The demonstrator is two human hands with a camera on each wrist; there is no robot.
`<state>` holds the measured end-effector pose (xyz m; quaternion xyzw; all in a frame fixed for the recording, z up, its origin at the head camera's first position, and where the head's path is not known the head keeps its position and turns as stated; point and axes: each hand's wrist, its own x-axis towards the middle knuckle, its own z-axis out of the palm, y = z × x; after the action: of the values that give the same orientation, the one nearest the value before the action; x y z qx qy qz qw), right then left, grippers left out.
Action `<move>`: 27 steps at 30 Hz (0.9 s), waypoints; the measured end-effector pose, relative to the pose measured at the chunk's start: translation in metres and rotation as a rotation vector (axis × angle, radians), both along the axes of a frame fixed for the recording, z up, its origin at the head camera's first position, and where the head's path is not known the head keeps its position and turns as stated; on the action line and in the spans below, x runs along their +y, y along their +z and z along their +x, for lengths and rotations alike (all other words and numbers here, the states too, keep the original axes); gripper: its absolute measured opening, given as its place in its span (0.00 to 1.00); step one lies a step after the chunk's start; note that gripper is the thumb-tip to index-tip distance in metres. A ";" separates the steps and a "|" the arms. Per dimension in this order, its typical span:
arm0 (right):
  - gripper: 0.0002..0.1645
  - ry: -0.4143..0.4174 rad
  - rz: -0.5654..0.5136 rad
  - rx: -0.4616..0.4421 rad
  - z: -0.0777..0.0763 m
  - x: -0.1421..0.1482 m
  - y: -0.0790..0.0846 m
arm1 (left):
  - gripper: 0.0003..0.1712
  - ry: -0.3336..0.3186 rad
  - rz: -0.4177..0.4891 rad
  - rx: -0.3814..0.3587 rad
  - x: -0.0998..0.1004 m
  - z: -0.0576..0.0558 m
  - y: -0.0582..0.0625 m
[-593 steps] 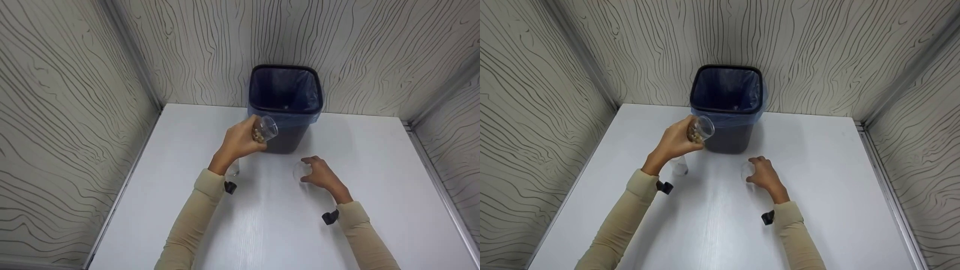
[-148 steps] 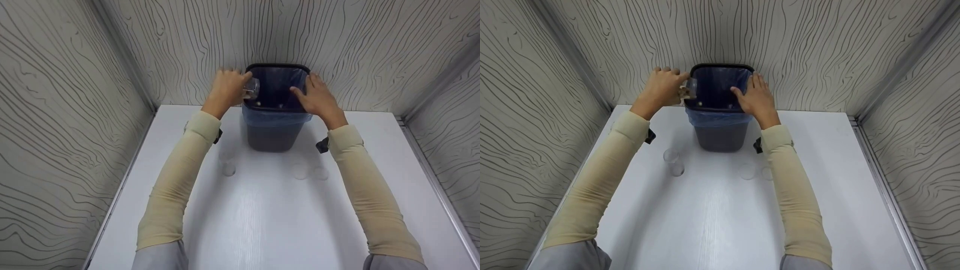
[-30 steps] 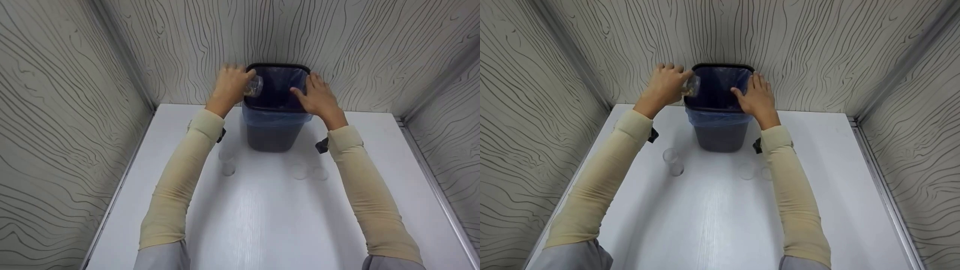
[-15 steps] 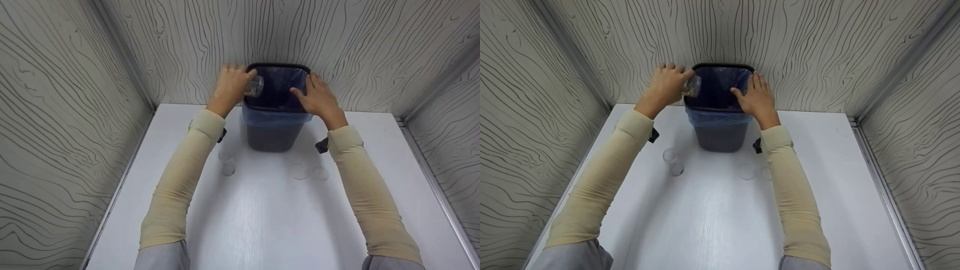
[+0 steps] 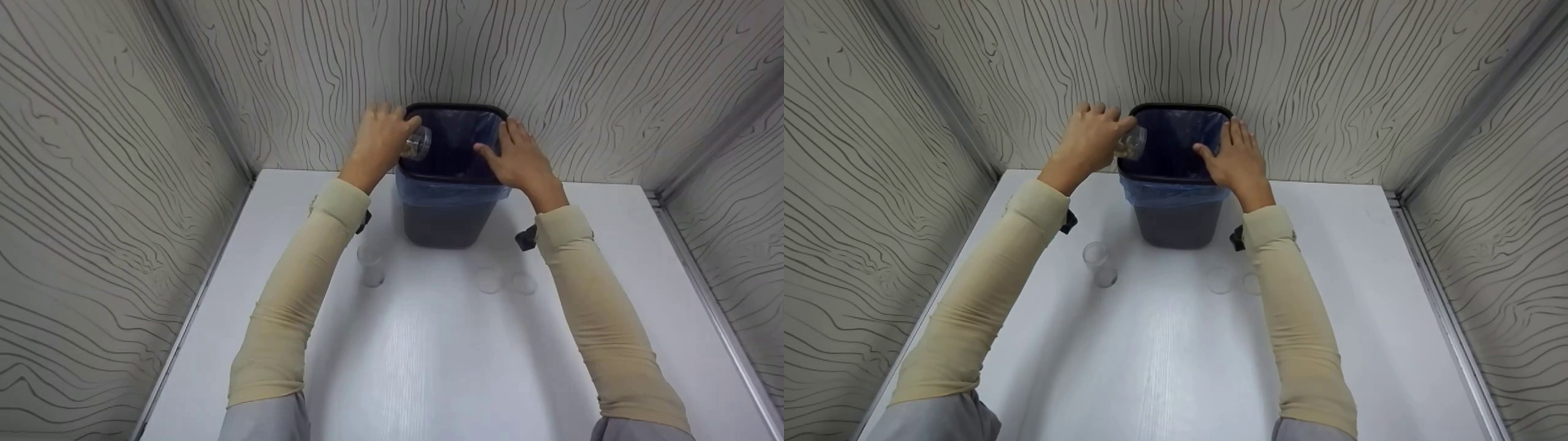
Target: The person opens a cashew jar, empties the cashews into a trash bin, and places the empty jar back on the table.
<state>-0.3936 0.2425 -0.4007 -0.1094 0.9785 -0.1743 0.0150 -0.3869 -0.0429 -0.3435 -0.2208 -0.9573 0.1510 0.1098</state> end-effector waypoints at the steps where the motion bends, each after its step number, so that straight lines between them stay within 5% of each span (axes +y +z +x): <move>1: 0.60 -0.001 0.000 0.000 0.000 0.000 0.000 | 0.33 0.000 -0.005 -0.001 0.000 0.000 0.000; 27: 0.62 -0.002 -0.013 -0.011 0.001 0.000 -0.001 | 0.29 -0.008 -0.033 0.053 0.000 0.002 -0.001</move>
<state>-0.3931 0.2428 -0.4018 -0.1075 0.9774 -0.1811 0.0193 -0.3850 -0.0431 -0.3450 -0.2222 -0.9505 0.1722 0.1323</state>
